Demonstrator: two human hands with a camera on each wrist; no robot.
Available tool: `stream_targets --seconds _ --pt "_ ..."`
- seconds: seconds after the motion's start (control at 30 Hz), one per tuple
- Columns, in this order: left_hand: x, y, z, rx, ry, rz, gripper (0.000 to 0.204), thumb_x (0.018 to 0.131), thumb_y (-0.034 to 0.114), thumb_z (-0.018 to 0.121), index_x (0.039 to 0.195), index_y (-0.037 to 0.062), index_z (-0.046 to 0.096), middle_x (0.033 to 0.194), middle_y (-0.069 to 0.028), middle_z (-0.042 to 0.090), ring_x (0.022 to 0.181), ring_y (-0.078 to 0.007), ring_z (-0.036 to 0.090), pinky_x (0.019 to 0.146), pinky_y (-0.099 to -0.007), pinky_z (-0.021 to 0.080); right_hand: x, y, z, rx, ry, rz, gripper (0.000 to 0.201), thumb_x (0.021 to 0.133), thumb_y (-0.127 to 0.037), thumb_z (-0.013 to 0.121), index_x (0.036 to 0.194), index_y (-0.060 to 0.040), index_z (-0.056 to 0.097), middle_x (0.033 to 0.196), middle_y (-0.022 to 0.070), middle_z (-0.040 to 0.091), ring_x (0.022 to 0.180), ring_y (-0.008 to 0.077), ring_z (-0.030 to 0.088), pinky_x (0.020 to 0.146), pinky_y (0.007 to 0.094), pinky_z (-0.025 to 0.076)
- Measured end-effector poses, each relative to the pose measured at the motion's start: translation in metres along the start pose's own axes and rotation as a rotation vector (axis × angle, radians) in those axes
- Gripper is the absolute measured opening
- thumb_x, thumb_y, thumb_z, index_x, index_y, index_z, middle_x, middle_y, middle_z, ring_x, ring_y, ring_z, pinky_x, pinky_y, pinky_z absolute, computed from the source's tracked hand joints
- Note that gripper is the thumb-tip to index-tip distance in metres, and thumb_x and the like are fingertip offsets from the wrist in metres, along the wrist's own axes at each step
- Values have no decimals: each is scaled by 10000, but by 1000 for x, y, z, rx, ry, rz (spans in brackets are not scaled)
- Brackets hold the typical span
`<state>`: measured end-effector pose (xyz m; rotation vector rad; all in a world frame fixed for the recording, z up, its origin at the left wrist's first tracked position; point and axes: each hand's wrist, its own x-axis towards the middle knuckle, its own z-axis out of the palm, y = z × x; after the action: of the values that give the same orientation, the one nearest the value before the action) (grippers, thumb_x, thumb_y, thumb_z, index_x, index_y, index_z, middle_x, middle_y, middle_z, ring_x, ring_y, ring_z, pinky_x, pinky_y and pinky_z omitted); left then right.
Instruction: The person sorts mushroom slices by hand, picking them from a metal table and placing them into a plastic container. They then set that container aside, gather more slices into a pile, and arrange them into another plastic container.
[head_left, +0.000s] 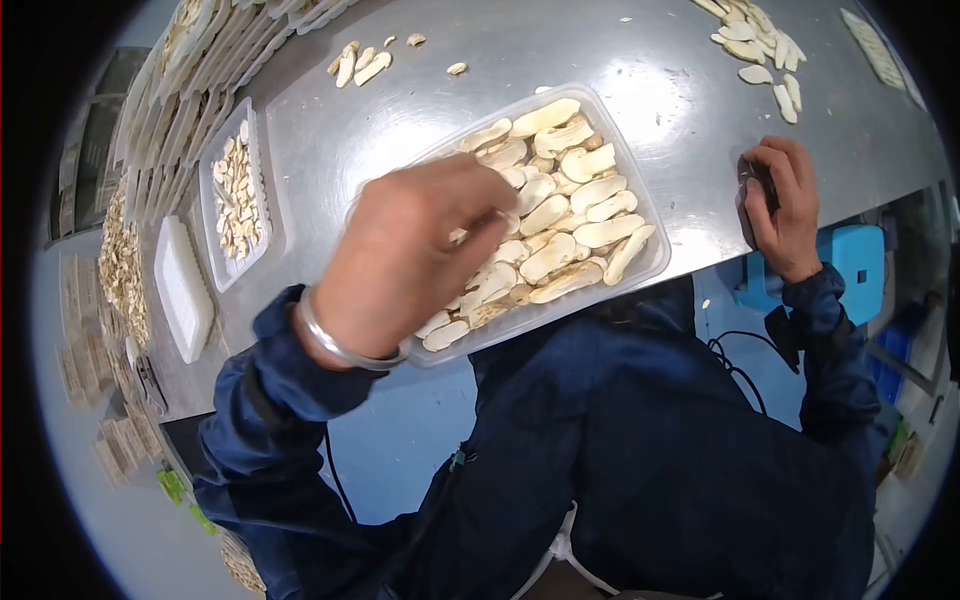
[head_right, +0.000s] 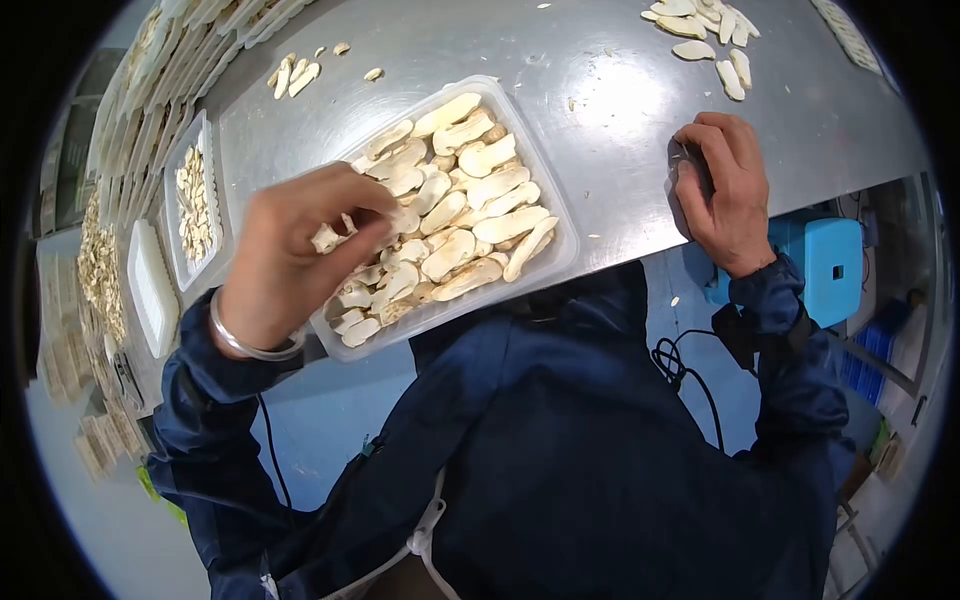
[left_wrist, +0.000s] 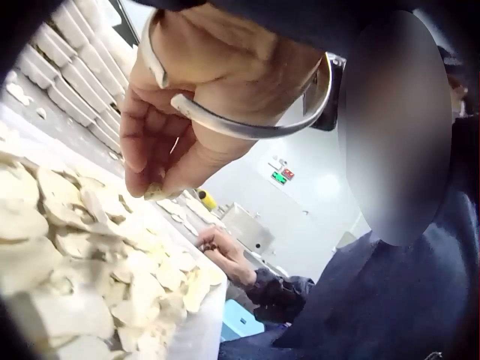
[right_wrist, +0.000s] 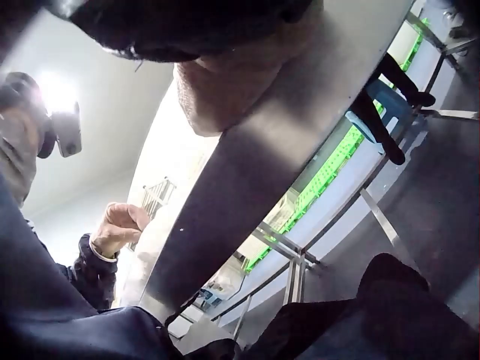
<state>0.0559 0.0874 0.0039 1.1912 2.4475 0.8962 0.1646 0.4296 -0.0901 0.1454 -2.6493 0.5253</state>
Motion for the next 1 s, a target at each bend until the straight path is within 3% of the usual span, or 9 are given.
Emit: stream_targets --seconds 0.07,0.13,0.37,0.5,0.6,0.7,0.83,0.93,1.0 --pt "8 5 14 84 -65 67 121 790 -11 692 874 13 608 793 -108 598 705 -257 642 620 -327 505 0 0 -1 -3 10 -12 230 775 -51 569 998 1 586 1047 169 549 966 331 551 846 398 462" --pt "12 5 25 234 -65 148 130 781 10 681 856 16 574 781 -109 562 705 -293 610 616 -379 488 1 0 -1 -7 17 -23 229 775 -54 570 997 1 585 1044 168 549 964 329 550 843 398 463" --pt "15 5 31 215 -135 366 130 769 32 680 849 36 578 796 -118 533 753 -314 571 672 -399 471 1 0 -2 -8 12 -15 225 774 -59 570 992 -3 580 1027 166 539 946 322 542 833 393 464" --pt "22 -5 -5 173 37 243 138 756 25 732 861 24 642 844 -105 627 763 -274 614 687 -334 490 2 -1 -3 -1 -4 -7 225 773 -51 569 992 -5 577 1027 168 534 943 320 541 827 391 465" --pt "40 -39 -37 130 152 -38 79 823 0 654 899 -19 665 798 -70 650 721 -135 619 664 -271 490 2 -1 -3 -2 4 -8 221 772 -40 570 989 -3 576 1028 171 534 938 320 543 821 389 465" --pt "56 -63 -42 102 89 -157 136 856 10 616 978 -29 663 780 -48 644 707 -95 595 663 -252 488 3 -2 -4 22 11 -8 220 775 -26 575 993 4 582 1006 172 539 920 314 550 808 381 466" --pt "91 -70 -29 53 -140 -88 204 871 23 576 1057 -35 638 715 -45 615 671 -88 583 642 -243 483 7 -16 -14 224 -108 68 241 775 -24 589 1013 9 596 914 150 552 863 296 564 779 353 468" --pt "103 -69 -18 -56 -259 -223 186 868 19 575 1039 -31 632 681 -13 588 637 -65 557 606 -231 459 11 -52 -24 573 -343 323 438 838 -12 594 1271 6 526 829 78 597 679 155 549 655 264 463" --pt "103 -68 -15 -33 -284 -204 122 864 1 581 980 -12 619 667 10 581 615 -35 522 568 -206 420 14 -64 -18 682 -370 301 534 863 -18 599 1372 -5 438 835 70 615 635 118 528 627 246 460"
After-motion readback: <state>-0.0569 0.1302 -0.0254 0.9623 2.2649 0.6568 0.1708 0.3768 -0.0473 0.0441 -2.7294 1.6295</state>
